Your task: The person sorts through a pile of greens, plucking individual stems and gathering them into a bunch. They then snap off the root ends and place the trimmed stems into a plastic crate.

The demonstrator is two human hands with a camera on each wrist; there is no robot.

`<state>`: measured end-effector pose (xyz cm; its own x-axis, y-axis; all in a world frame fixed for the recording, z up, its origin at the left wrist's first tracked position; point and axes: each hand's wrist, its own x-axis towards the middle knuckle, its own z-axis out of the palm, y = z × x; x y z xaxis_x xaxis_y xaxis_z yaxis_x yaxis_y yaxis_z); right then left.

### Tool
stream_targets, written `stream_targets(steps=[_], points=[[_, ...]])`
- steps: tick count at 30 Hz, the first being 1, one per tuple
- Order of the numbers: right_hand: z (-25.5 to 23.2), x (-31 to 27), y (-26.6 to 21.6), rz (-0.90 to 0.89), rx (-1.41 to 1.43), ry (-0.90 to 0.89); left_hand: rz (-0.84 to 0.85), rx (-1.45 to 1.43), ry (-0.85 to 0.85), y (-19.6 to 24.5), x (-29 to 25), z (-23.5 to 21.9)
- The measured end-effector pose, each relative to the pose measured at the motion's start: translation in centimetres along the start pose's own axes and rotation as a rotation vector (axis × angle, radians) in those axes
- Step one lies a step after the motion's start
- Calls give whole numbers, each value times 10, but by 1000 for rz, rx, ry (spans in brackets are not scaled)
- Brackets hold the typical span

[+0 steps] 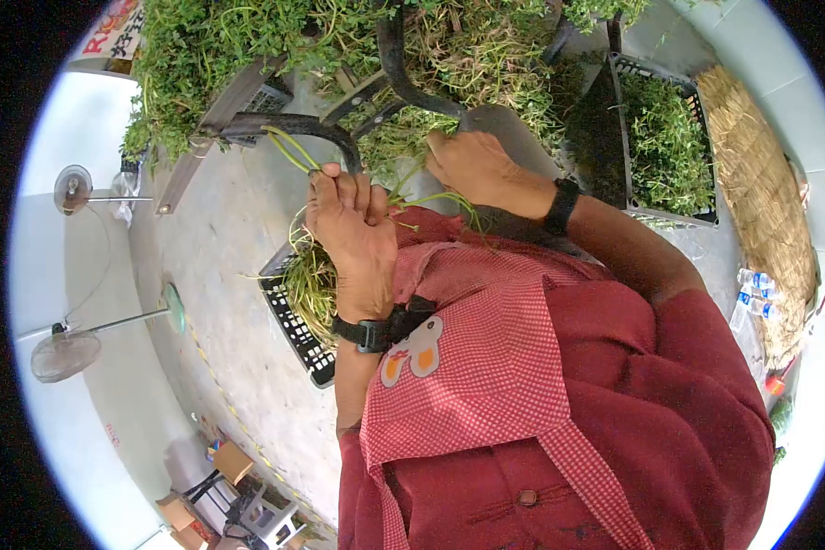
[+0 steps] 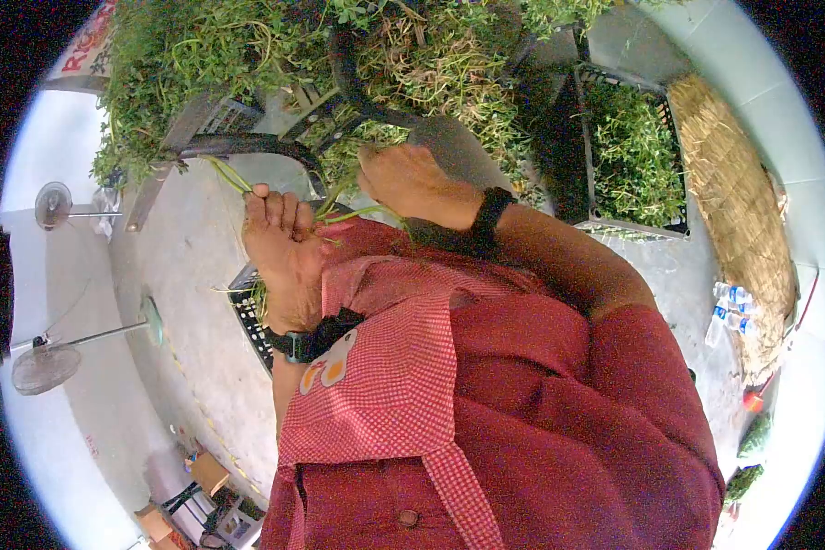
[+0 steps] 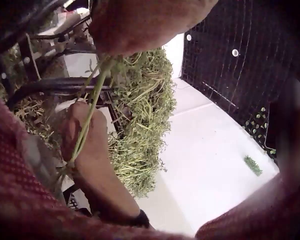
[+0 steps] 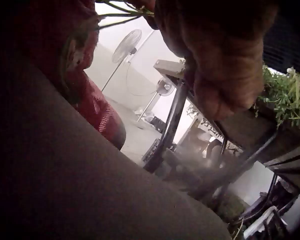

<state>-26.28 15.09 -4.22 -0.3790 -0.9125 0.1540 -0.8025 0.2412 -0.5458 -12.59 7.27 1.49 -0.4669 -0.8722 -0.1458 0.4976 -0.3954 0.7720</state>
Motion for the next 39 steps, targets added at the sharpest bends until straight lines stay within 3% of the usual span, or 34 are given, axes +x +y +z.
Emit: stream_targets(steps=[3, 4, 5, 6, 7, 8, 12, 15, 19, 22, 29, 34, 39], points=[[0, 4, 3, -13, -110, -55, -2, 15, 11, 0, -2, 2], [3, 4, 22, -147, -152, -15, -4, 20, 45, 2, -3, 5], [11, 3, 60, -280, -192, 26, -4, 22, 46, 12, -8, 7], [48, 12, 120, -281, -192, 28, 47, 37, 61, 28, -13, 9], [80, 31, 190, -142, -299, 268, 101, 48, 81, 40, -13, 7], [70, 23, 192, -148, -295, 261, 142, 4, 59, 49, -4, -6], [-37, -23, 133, 336, 1252, -344, 97, -206, 8, 54, 12, -36], [-39, -32, 70, 258, 1440, -318, 57, -262, 5, 51, 15, -38], [-33, -30, 28, 217, 1214, -508, 66, -228, -6, 54, 14, -37], [-34, -29, 10, -15, 828, -534, 71, -285, -7, 57, 17, -41], [-2, -31, 23, -142, 872, -602, 62, -335, -11, 57, 21, -45], [5, -29, 22, -396, 755, -593, 64, -317, 5, 60, 21, -51], [-9, -33, 7, -296, 773, -675, 110, -319, -15, 61, 22, -54]])
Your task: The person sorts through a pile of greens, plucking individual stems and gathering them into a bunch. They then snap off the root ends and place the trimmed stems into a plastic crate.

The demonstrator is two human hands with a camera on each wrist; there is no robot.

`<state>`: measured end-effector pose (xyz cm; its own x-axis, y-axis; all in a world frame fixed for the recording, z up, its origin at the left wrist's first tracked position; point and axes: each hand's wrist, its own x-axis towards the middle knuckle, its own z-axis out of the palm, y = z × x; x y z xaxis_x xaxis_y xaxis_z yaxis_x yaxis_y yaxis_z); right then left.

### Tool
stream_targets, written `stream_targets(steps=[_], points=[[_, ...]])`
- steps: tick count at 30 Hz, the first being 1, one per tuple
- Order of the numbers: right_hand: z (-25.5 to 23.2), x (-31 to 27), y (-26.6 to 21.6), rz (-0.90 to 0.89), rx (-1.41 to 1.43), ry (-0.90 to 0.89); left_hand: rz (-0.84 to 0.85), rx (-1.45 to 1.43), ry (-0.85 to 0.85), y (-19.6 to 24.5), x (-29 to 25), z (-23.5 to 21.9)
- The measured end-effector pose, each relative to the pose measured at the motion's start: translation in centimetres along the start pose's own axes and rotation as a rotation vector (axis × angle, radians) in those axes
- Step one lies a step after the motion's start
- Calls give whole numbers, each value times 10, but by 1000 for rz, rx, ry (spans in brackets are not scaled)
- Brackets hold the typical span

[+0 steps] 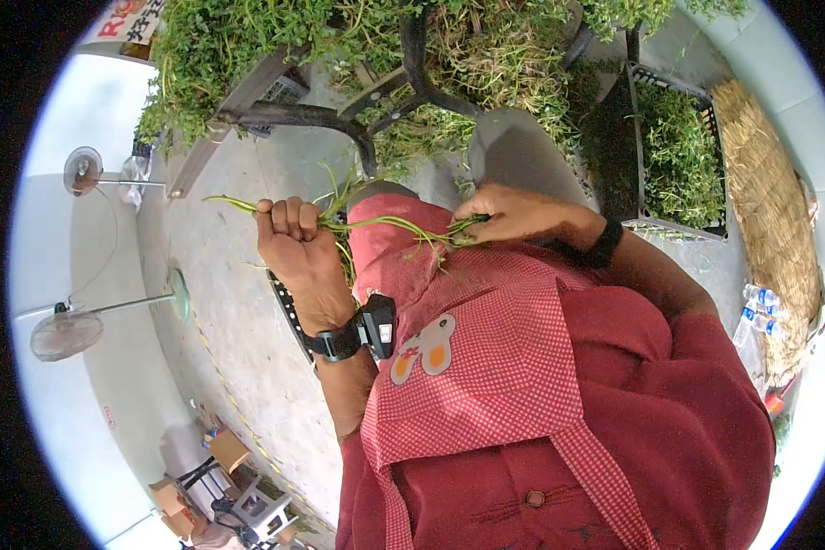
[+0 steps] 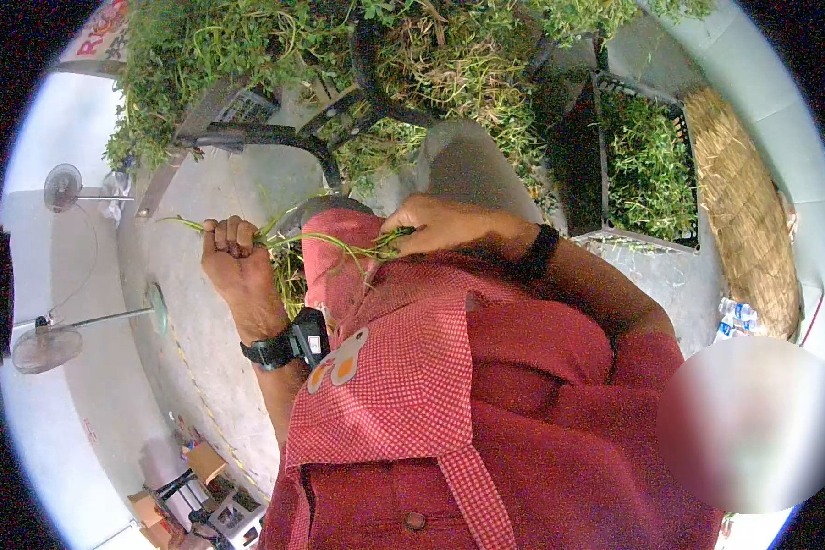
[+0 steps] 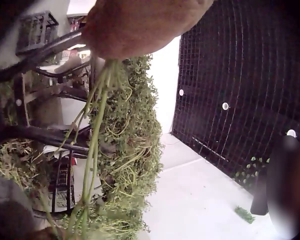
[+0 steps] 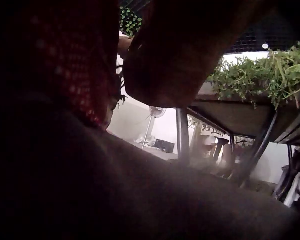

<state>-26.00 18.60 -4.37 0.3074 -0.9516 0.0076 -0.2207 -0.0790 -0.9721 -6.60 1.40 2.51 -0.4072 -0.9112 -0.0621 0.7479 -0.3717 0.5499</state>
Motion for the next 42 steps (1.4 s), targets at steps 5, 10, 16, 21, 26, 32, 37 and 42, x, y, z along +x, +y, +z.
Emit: stream_targets(steps=[5, 10, 16, 21, 26, 32, 37, 42], points=[[8, -6, 2, -31, 101, 1, 60, 49, 56, -1, 1, 0], [9, -5, 1, -15, -82, 108, 60, 69, 47, -1, 1, -3], [6, 6, 31, 321, 481, 762, -3, 57, 59, -16, -13, 12], [1, 9, 33, 331, 488, 823, -4, 126, 95, -24, -13, 11], [-9, 4, 79, 88, 239, 612, 14, 135, 102, -23, -16, 14], [-9, -34, -6, 189, 1337, 318, 11, 106, 93, -5, -3, -2], [-32, -69, -43, -55, 1401, 90, 461, 1153, -307, 57, 69, -155], [-46, -46, -44, -250, 1036, 275, 175, 111, 129, 25, 14, -29]])
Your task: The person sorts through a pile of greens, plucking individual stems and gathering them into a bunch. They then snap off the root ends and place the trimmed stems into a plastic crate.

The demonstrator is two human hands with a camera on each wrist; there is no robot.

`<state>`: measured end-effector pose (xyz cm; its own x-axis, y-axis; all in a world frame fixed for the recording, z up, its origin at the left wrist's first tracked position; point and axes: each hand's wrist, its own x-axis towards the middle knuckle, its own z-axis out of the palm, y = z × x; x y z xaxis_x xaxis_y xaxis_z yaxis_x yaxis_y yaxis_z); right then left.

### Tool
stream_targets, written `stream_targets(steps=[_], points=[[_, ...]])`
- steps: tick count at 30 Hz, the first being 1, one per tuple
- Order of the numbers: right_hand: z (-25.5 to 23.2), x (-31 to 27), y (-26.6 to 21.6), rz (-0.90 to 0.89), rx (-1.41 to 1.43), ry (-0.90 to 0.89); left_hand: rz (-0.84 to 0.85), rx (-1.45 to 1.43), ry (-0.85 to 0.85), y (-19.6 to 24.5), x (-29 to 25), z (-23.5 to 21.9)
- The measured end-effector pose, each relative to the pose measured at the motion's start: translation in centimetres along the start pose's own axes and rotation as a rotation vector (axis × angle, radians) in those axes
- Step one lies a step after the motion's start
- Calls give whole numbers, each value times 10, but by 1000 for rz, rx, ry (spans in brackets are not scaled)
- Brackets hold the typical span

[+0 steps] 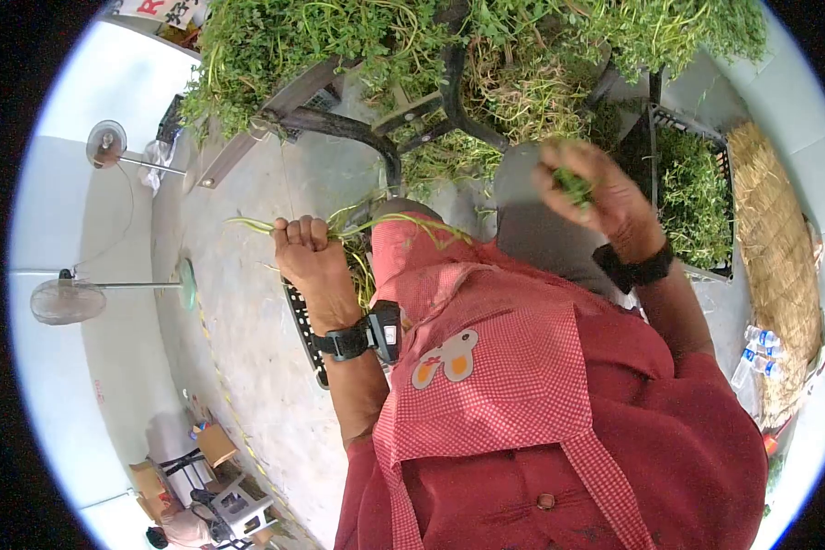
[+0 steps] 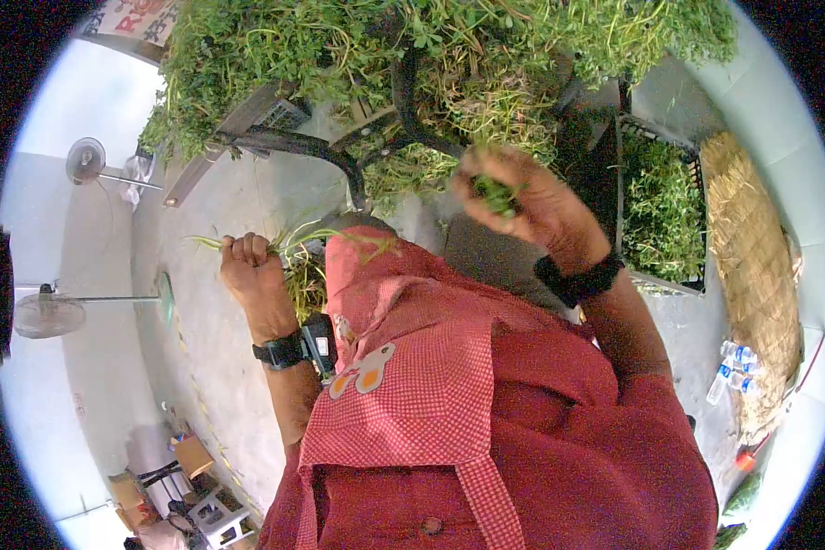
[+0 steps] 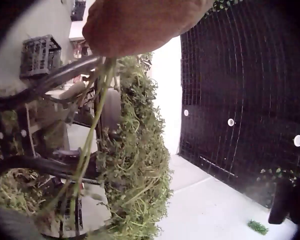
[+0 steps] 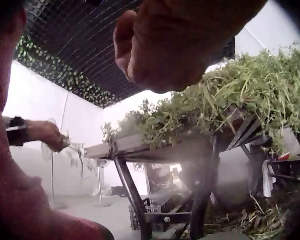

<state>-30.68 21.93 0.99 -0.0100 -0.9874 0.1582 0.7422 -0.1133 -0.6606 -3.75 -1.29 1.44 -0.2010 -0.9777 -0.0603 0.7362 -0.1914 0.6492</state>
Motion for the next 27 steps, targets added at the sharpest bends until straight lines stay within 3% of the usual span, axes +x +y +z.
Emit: stream_targets(steps=[2, 3, 4, 6, 11, 13, 17, 19, 27], points=[[26, 12, 26, 87, -110, 500, -31, -17, 25, -4, -7, 14], [15, 11, 36, 193, 20, 322, -20, -38, 11, -6, -8, 18], [7, 12, 50, 198, 25, 322, -20, -33, 16, -5, -12, 19], [6, 17, 63, 361, 177, 99, 1, 0, 11, -7, -15, 26], [19, 16, 63, 333, -64, 175, 32, 1, 42, -15, -18, 28], [25, 19, 66, 396, -546, 274, 29, 10, 43, -15, -20, 27], [18, 23, 77, 408, -684, 207, -1, 15, 5, -21, -29, 37], [17, 30, 83, 356, -253, 90, -17, 21, 5, -25, -30, 39], [7, 37, 93, 352, -24, 204, -89, 10, -34, -37, -32, 31]])
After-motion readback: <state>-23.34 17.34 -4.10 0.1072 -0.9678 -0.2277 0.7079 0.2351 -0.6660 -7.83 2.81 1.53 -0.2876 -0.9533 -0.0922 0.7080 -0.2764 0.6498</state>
